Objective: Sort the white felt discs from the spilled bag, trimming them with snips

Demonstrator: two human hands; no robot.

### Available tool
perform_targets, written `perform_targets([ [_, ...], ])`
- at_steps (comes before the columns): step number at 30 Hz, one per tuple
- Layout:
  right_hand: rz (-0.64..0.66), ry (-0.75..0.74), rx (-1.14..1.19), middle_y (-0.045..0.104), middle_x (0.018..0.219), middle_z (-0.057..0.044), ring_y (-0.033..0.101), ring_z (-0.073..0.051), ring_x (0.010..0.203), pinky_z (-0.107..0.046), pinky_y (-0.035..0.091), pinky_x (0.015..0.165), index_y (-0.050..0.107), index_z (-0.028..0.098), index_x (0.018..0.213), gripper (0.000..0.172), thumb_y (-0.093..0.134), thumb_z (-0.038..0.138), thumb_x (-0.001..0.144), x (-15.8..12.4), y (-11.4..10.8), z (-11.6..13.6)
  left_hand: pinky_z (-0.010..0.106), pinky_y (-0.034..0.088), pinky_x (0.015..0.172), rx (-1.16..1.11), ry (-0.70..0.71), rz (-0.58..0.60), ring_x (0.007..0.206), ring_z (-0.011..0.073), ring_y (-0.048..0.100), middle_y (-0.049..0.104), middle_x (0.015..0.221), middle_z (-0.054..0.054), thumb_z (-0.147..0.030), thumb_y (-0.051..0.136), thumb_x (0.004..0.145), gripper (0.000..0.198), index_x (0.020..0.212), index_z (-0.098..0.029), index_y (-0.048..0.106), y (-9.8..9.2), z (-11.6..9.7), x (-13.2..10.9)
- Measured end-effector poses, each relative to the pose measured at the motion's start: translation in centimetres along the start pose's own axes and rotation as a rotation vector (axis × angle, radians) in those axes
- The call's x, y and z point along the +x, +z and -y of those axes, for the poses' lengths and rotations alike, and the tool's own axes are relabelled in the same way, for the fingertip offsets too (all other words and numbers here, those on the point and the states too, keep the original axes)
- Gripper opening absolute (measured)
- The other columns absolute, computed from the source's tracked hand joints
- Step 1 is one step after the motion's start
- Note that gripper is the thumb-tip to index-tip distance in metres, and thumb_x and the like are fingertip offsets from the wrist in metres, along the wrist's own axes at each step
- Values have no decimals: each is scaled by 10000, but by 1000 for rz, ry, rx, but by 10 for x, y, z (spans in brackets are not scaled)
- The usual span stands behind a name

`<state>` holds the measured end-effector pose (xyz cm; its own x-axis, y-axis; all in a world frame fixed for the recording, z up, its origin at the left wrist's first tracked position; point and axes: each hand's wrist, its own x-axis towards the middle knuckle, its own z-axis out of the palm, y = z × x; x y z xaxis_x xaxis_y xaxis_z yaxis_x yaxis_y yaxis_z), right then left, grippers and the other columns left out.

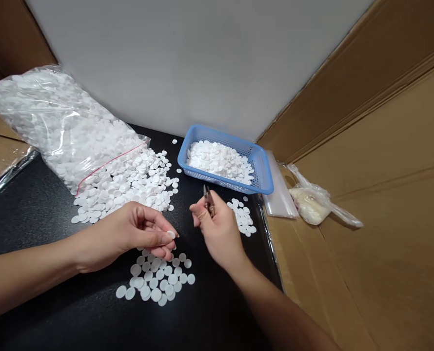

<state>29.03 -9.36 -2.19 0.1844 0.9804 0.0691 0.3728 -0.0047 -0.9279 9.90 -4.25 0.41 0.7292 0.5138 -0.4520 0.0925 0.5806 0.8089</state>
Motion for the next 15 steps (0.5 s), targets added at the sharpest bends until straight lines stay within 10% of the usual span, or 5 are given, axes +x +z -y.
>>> perform_targets([
  [5, -188, -285, -421, 665, 951, -81, 647, -206, 809, -335, 506, 688, 670, 194, 854, 141, 573, 287, 896, 19, -20, -17, 242, 601, 735, 18, 95, -7, 700, 142, 736, 769, 718, 51, -235, 840, 737, 168, 821, -113, 760, -4, -1, -1],
  [9, -134, -324, -518, 662, 849, -53, 638, -200, 748, -334, 521, 681, 680, 206, 840, 164, 549, 258, 924, 21, -25, -23, 251, 596, 748, 71, 182, -30, 733, 150, 739, 782, 773, 50, -242, 823, 747, 145, 833, -138, 771, -7, -1, -1],
  [15, -54, -319, -610, 585, 993, -89, 627, -227, 859, -375, 557, 742, 607, 176, 1321, 398, 522, 287, 949, 19, -18, -35, 247, 579, 752, 387, 337, -89, 797, 166, 737, 789, 847, 41, -175, 695, 820, 88, 855, -172, 777, -11, -4, -3],
])
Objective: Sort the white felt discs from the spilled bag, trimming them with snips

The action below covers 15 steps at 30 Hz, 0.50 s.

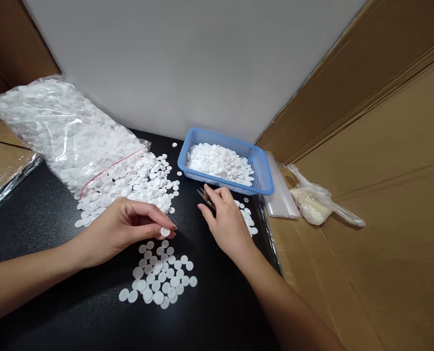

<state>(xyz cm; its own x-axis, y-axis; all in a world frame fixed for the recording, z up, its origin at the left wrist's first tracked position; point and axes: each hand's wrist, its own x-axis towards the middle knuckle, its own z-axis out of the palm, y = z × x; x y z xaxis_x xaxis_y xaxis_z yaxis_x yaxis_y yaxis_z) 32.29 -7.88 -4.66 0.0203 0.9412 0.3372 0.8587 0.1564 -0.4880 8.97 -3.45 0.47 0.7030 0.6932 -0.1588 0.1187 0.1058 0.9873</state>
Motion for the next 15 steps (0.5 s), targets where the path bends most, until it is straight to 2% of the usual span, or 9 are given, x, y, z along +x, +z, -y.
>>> perform_targets([
  [3, 76, -26, -74, 525, 957, -90, 591, -218, 809, -375, 559, 687, 522, 122, 1425, 470, 447, 253, 979, -4, 10, -2, 240, 549, 819, 380, 208, 18, 909, 172, 725, 780, 949, 39, -104, 611, 849, 200, 914, -198, 774, -10, 8, -13],
  [5, 107, -55, -138, 500, 912, -86, 555, -218, 777, -373, 550, 659, 520, 90, 1426, 472, 432, 219, 980, -6, 16, -4, 229, 536, 801, 558, 316, 61, 916, 168, 715, 763, 983, 48, -110, 561, 886, 241, 962, -214, 765, -20, 18, -27],
  [7, 107, -87, -198, 500, 875, -91, 527, -233, 786, -389, 541, 679, 558, 64, 1390, 449, 440, 202, 979, -7, 22, -6, 221, 528, 783, 630, 322, 49, 903, 160, 706, 750, 981, 47, -101, 533, 894, 269, 976, -229, 756, -28, 28, -42],
  [10, 76, -114, -276, 526, 856, -110, 500, -258, 804, -420, 519, 708, 608, 60, 1333, 416, 436, 228, 993, -8, 26, -8, 242, 525, 772, 679, 241, -34, 871, 165, 686, 742, 940, 45, -134, 554, 901, 230, 941, -235, 757, -34, 39, -60],
  [12, 50, -123, -323, 553, 874, -127, 499, -271, 805, -426, 502, 691, 622, 77, 1315, 423, 434, 298, 1007, -8, 25, -7, 262, 526, 781, 698, 215, -67, 866, 172, 673, 734, 929, 47, -143, 560, 900, 217, 916, -233, 757, -33, 44, -66],
  [15, -22, -146, -293, 602, 939, -150, 543, -282, 845, -422, 493, 712, 649, 98, 1236, 436, 420, 399, 1018, -8, 18, -2, 275, 529, 810, 730, 264, -38, 928, 179, 657, 703, 1013, 60, -93, 528, 897, 272, 964, -241, 746, -27, 50, -72],
])
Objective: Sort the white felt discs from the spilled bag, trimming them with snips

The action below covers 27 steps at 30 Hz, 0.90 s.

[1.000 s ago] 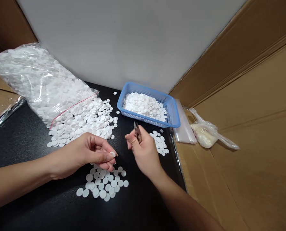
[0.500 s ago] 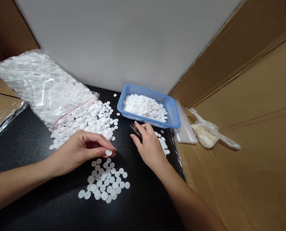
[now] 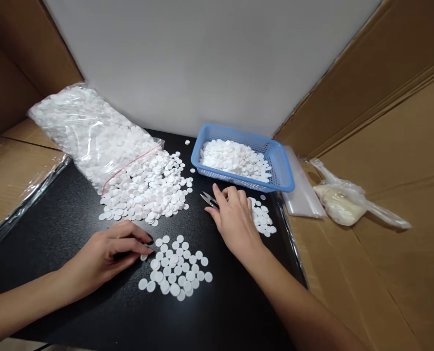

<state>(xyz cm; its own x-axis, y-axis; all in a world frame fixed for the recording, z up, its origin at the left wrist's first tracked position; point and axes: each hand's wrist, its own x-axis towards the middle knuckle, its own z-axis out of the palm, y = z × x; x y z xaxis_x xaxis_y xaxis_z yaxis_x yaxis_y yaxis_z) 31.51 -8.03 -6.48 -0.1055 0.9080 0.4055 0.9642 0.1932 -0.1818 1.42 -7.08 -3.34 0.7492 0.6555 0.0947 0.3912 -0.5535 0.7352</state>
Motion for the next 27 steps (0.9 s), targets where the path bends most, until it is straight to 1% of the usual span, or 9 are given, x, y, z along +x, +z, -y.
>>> perform_targets([
  [3, -2, 56, 156, 640, 793, -77, 589, -204, 690, -314, 465, 619, 671, 162, 949, 385, 393, 413, 1036, 1, -11, 4, 298, 530, 875, 40, 66, 2, 1041, 194, 634, 663, 1133, 78, -50, 465, 918, 355, 1094, -252, 699, 7, 0, -5],
  [6, 93, 121, 205, 546, 544, 13, 509, -150, 466, -270, 361, 476, 593, 210, 734, 419, 404, 438, 1031, 0, -18, 10, 319, 531, 928, 52, 51, -13, 1114, 195, 620, 640, 1220, 81, -27, 395, 941, 424, 1207, -256, 632, 8, 0, -7],
  [9, 80, 50, 303, 643, 776, -48, 636, -185, 671, -289, 479, 591, 641, 203, 908, 283, 402, 295, 1028, 2, -17, 21, 363, 502, 1015, 53, 5, 22, 1227, 201, 574, 584, 1357, 76, -39, 369, 960, 468, 1313, -275, 564, 8, -2, -3],
  [11, 68, -29, 380, 629, 1018, -105, 659, -212, 873, -327, 542, 724, 634, 194, 1105, 231, 429, 199, 997, 5, -12, 31, 424, 458, 1080, 72, 10, 83, 1316, 236, 507, 525, 1446, 88, -135, 427, 990, 419, 1375, -271, 522, 10, -6, 2],
  [13, 88, -100, 418, 589, 1095, -121, 644, -231, 949, -365, 561, 791, 619, 202, 1178, 254, 490, 167, 962, 11, -5, 40, 474, 421, 1110, 91, 56, 157, 1353, 282, 462, 506, 1473, 113, -279, 526, 988, 410, 1396, -245, 512, 12, -11, 8],
  [16, 118, -178, 465, 602, 1017, -96, 632, -231, 925, -383, 561, 809, 635, 205, 1098, 213, 538, 120, 929, 17, 3, 52, 457, 436, 1087, 56, 150, 236, 1296, 294, 498, 565, 1402, 137, -376, 606, 951, 424, 1335, -199, 570, 15, -18, 18],
  [21, 181, -187, 596, 626, 857, -43, 616, -179, 804, -302, 514, 722, 619, 189, 876, 156, 553, 52, 912, 13, -1, 59, 383, 449, 1067, -94, 202, 310, 1220, 251, 540, 649, 1264, 108, -307, 644, 935, 328, 1238, -181, 632, 11, -17, 25],
  [23, 230, -150, 642, 624, 832, -27, 612, -163, 769, -273, 497, 682, 623, 188, 865, 142, 590, 53, 897, 7, -6, 59, 350, 464, 1040, -142, 182, 277, 1194, 226, 563, 654, 1230, 94, -264, 624, 947, 263, 1200, -199, 647, 10, -11, 25],
  [27, 285, -8, 692, 618, 765, 6, 591, -135, 673, -238, 467, 604, 629, 199, 807, 123, 664, 107, 880, -5, -12, 57, 302, 512, 867, -85, 125, 90, 1016, 191, 616, 648, 1074, 69, -139, 509, 968, 175, 1038, -208, 654, 8, 5, 25],
])
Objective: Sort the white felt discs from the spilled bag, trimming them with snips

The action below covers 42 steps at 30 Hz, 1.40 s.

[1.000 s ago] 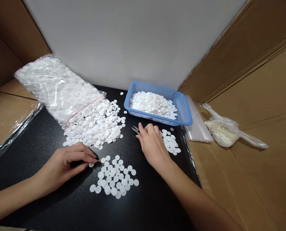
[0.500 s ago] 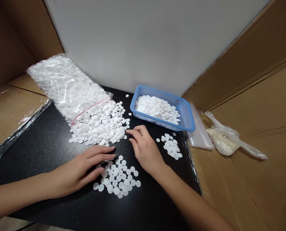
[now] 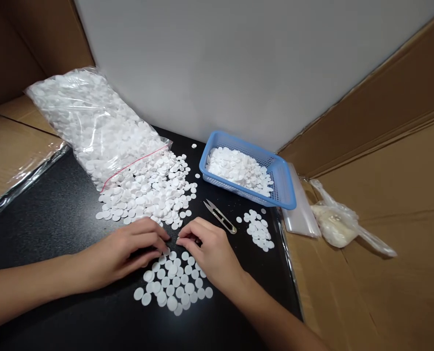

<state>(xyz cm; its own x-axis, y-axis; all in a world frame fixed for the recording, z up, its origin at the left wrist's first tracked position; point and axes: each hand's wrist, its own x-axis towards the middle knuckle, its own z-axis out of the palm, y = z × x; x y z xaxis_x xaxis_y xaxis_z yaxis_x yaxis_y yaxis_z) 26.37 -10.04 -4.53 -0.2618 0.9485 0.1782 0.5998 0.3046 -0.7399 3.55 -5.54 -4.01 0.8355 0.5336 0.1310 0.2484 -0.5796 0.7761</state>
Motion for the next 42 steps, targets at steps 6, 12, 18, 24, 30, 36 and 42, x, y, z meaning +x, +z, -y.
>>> perform_targets([
  [6, -10, 124, -53, 638, 766, 11, 595, -146, 677, -257, 462, 612, 630, 217, 800, 128, 627, 153, 911, -1, -10, -5, 281, 503, 813, 100, -60, -62, 975, 176, 604, 607, 1063, 52, -52, 434, 943, 238, 1021, -207, 597, -5, 13, 5],
  [12, -19, 255, -54, 674, 794, 7, 639, -162, 714, -279, 488, 649, 642, 227, 822, 142, 556, 176, 924, 1, -25, -10, 279, 504, 829, 118, -80, -77, 1004, 172, 600, 590, 1107, 46, -97, 439, 967, 212, 1054, -228, 582, -5, 14, 6],
  [18, 94, 416, 119, 632, 640, 29, 616, -135, 575, -249, 471, 547, 650, 221, 795, 159, 538, 194, 904, -1, -27, -7, 264, 503, 813, 152, -20, -111, 974, 165, 606, 598, 1062, 45, -145, 482, 978, 156, 1011, -222, 614, -3, 11, 7],
  [24, 16, 296, -100, 614, 672, 16, 582, -140, 602, -269, 465, 582, 627, 218, 787, 242, 475, 237, 975, 0, -29, -9, 271, 515, 802, 141, -10, -108, 950, 174, 613, 622, 1021, 59, -195, 457, 1007, 216, 1026, -215, 672, -3, 6, 6],
  [30, 4, 3, -138, 640, 915, -44, 622, -173, 816, -297, 522, 719, 661, 208, 937, 63, 605, 182, 939, 2, -15, -8, 279, 518, 799, 144, -23, -116, 949, 181, 614, 635, 1013, 55, -191, 468, 996, 209, 1040, -222, 670, -2, 4, 7],
  [36, -54, -167, -239, 624, 854, -57, 582, -180, 798, -319, 509, 715, 684, 193, 893, 153, 553, 156, 964, 4, -5, -6, 263, 509, 799, 157, -1, -107, 942, 173, 613, 632, 1008, 45, -168, 482, 985, 200, 1046, -225, 663, -3, 5, 7],
  [42, 36, -192, -153, 637, 843, -45, 583, -189, 818, -346, 497, 740, 692, 191, 930, 234, 523, 33, 898, -1, -1, -2, 266, 495, 789, 167, 5, -87, 943, 175, 600, 618, 1002, 48, -160, 457, 992, 207, 1033, -220, 651, -3, 6, 7],
])
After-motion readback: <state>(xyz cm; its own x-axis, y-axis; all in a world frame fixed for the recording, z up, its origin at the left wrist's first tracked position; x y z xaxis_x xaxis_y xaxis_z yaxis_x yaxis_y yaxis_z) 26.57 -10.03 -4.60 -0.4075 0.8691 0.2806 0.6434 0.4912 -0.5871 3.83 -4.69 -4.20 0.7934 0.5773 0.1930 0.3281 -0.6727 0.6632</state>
